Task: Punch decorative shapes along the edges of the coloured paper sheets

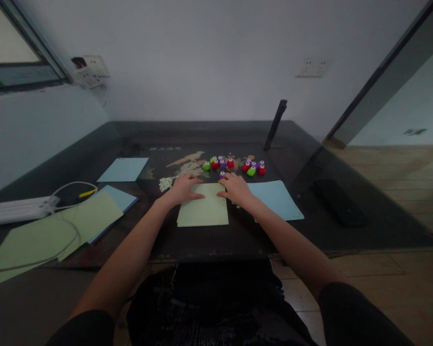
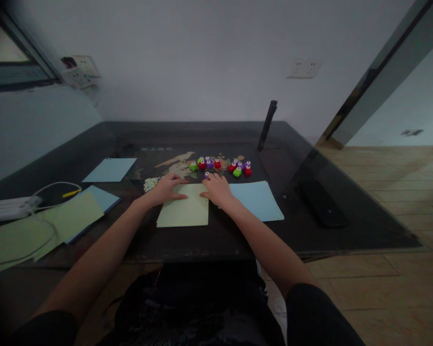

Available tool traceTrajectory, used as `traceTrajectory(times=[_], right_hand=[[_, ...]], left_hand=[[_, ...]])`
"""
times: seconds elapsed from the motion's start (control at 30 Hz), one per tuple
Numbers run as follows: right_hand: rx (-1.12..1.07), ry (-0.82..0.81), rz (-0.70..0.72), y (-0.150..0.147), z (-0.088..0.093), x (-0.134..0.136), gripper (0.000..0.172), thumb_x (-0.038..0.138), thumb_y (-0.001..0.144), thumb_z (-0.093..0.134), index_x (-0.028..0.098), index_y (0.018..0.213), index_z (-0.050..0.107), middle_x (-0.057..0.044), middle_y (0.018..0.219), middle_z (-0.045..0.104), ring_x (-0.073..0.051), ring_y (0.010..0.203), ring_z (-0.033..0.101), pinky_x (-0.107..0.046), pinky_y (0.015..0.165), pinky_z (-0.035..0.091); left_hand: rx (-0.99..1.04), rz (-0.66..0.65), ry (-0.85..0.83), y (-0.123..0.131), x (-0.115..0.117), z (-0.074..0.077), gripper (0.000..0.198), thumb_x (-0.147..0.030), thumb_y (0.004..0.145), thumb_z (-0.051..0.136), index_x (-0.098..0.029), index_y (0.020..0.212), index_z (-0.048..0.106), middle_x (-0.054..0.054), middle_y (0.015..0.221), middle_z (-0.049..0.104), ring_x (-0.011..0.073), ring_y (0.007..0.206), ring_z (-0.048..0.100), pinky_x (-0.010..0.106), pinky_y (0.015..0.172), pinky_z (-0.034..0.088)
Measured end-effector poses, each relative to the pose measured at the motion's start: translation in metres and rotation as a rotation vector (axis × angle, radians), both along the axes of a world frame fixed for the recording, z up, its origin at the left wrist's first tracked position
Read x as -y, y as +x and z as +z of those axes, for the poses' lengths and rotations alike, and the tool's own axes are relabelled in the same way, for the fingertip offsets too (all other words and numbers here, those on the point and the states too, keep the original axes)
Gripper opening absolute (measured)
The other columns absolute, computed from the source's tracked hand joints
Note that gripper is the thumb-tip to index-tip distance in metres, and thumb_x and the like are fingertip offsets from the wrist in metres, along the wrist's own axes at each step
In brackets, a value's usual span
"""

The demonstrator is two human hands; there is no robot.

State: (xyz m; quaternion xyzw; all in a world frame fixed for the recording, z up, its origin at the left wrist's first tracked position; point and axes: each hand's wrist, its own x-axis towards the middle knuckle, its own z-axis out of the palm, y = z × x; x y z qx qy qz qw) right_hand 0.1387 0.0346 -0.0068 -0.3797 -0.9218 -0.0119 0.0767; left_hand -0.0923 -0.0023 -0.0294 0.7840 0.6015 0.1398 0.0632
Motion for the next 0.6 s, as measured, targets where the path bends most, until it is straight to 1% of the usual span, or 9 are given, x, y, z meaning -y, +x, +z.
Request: traceTrajectory(times=[0.13,0.23,0.37,0.47,0.6], right_hand=[[-0.064,0.014,0.018,-0.001,-0.002,0.000,0.035,0.034,0.078,0.068,0.021,0.110,0.061,-0.011,0.116,0.060,-0.027,0.107,0.051,-0.037,0.084,0.039],[-0.112,0.006,0.005,-0.002,-0.006,-0.001,0.027,0.028,0.079,0.068,0.021,0.103,0.061,-0.009,0.109,0.063,-0.025,0.103,0.054,-0.035,0.081,0.039],[-0.152,-0.025,-0.037,-0.003,-0.008,-0.001,0.016,0.027,0.080,0.065,0.021,0.094,0.061,-0.007,0.096,0.066,-0.022,0.092,0.059,-0.030,0.073,0.039],[-0.174,-0.075,-0.078,-0.003,-0.008,-0.002,0.009,0.028,0.081,0.063,0.020,0.086,0.062,-0.006,0.089,0.066,-0.020,0.083,0.060,-0.028,0.067,0.038],[-0.235,-0.144,-0.101,-0.002,-0.009,-0.005,0.010,0.029,0.080,0.064,0.019,0.079,0.063,-0.004,0.084,0.066,-0.018,0.076,0.058,-0.026,0.063,0.034]], left_hand=[[0.011,-0.009,-0.004,0.001,0.001,0.002,0.052,-0.051,0.068,0.070,-0.025,0.112,0.062,0.008,0.113,0.058,0.0264,0.109,0.051,0.041,0.095,0.038],[0.016,-0.023,0.000,0.003,0.001,0.004,0.049,-0.049,0.068,0.070,-0.022,0.109,0.061,0.008,0.113,0.059,0.0259,0.109,0.052,0.039,0.095,0.038],[0.031,-0.045,0.013,0.005,0.002,0.007,0.047,-0.045,0.068,0.071,-0.021,0.106,0.057,0.008,0.112,0.060,0.0253,0.107,0.054,0.038,0.093,0.040],[0.043,-0.042,0.011,0.006,0.002,0.008,0.045,-0.042,0.068,0.072,-0.021,0.105,0.056,0.008,0.109,0.061,0.0253,0.104,0.056,0.038,0.090,0.042],[0.109,-0.019,0.007,0.007,0.001,0.011,0.035,-0.032,0.070,0.069,-0.021,0.101,0.057,0.006,0.101,0.065,0.0226,0.096,0.060,0.035,0.085,0.043]])
